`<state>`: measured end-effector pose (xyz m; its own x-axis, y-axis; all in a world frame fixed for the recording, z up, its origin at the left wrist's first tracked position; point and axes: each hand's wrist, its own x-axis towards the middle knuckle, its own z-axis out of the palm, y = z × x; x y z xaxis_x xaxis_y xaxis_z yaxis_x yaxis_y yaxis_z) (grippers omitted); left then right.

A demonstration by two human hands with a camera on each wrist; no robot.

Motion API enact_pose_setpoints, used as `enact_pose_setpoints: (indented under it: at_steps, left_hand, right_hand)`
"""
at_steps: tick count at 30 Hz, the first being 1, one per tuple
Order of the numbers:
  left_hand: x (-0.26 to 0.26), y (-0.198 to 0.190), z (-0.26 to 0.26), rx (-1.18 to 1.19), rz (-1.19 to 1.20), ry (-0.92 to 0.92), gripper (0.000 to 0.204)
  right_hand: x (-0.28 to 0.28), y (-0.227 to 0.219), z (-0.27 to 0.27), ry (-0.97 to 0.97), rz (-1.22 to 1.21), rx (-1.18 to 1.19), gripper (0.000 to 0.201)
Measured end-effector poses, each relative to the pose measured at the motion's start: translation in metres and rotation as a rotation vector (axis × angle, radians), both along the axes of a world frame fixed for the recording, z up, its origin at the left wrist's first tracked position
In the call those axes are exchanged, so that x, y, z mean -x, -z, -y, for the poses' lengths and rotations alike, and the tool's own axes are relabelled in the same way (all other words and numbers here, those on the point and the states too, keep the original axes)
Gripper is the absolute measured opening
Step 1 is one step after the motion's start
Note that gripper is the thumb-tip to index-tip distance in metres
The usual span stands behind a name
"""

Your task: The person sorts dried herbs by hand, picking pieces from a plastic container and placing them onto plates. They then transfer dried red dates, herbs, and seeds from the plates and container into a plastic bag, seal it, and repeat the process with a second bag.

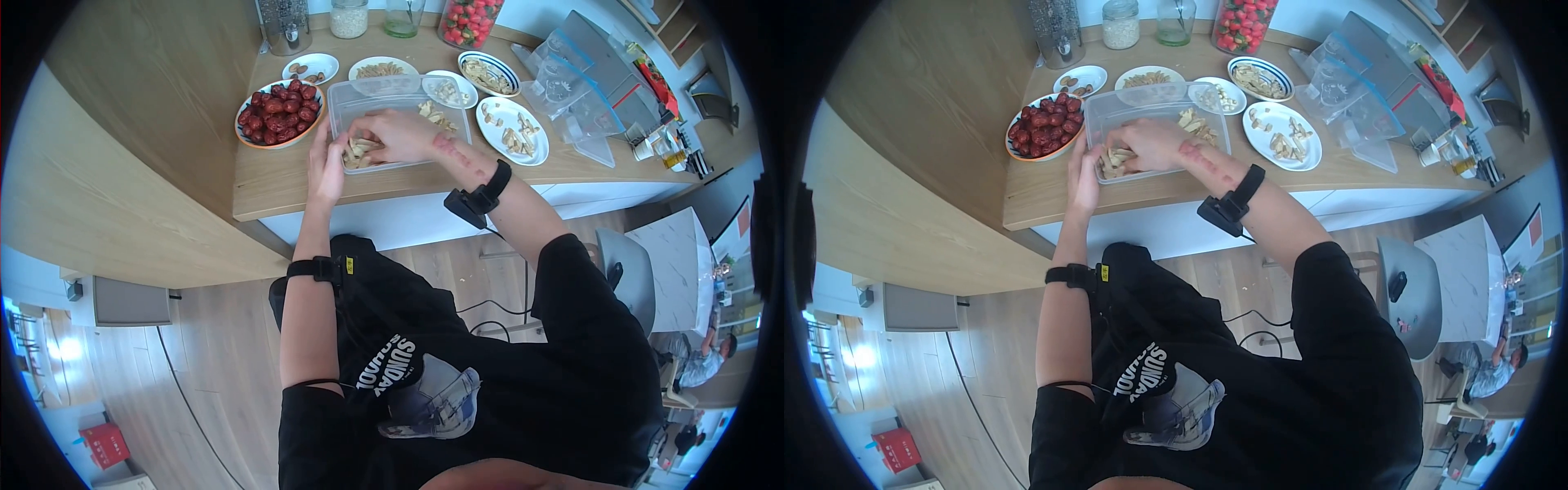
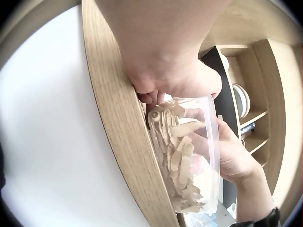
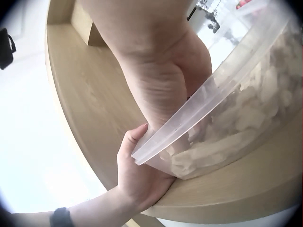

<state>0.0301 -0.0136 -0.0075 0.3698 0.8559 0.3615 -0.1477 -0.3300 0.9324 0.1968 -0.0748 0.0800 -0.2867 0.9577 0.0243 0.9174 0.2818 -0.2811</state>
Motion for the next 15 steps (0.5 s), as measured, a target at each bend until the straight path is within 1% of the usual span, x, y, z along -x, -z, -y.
enact_pose_setpoints:
  at_steps: [2,3,5,6,8,9,11,12,13,14,15]
  left_hand:
    - [-0.001,-0.003,0.003,-0.012,-0.020,-0.016,0.056]
    - [0.000,-0.006,0.005,0.036,0.011,0.007,0.055]
    - [0.000,-0.008,0.007,0.086,0.044,0.030,0.055]
    - [0.000,-0.007,0.007,0.081,0.038,0.023,0.054]
    - [0.000,-0.004,0.005,0.078,0.032,0.015,0.054]
    - [0.001,-0.003,0.003,0.051,0.020,0.011,0.054]
    - [-0.001,-0.002,0.002,0.021,0.008,0.013,0.054]
    - [-0.001,-0.002,0.002,0.047,0.017,0.020,0.054]
    - [-0.001,-0.001,0.001,0.072,0.024,0.026,0.054]
    - [-0.001,-0.001,0.002,0.070,0.021,0.026,0.054]
    - [-0.002,-0.001,0.002,0.059,0.023,0.013,0.054]
  right_hand:
    - [-0.009,0.002,-0.004,-0.001,0.019,-0.033,0.038]
    - [-0.015,0.006,-0.008,-0.004,0.023,-0.033,0.038]
    - [-0.022,0.007,-0.011,0.048,0.154,-0.289,0.035]
    - [-0.021,0.004,-0.010,0.046,0.155,-0.288,0.035]
    - [-0.020,-0.002,-0.009,0.091,-0.137,-0.138,0.033]
    - [-0.016,-0.001,-0.005,0.093,-0.136,-0.137,0.033]
    - [-0.004,0.003,0.001,-0.087,-0.137,-0.243,0.032]
    - [-0.001,0.003,0.002,-0.084,-0.138,-0.245,0.032]
    - [0.002,0.004,0.003,-0.075,-0.105,-0.199,0.032]
    - [0.004,0.004,0.003,-0.068,-0.073,-0.152,0.031]
    - [0.002,0.006,0.001,-0.069,-0.076,-0.154,0.031]
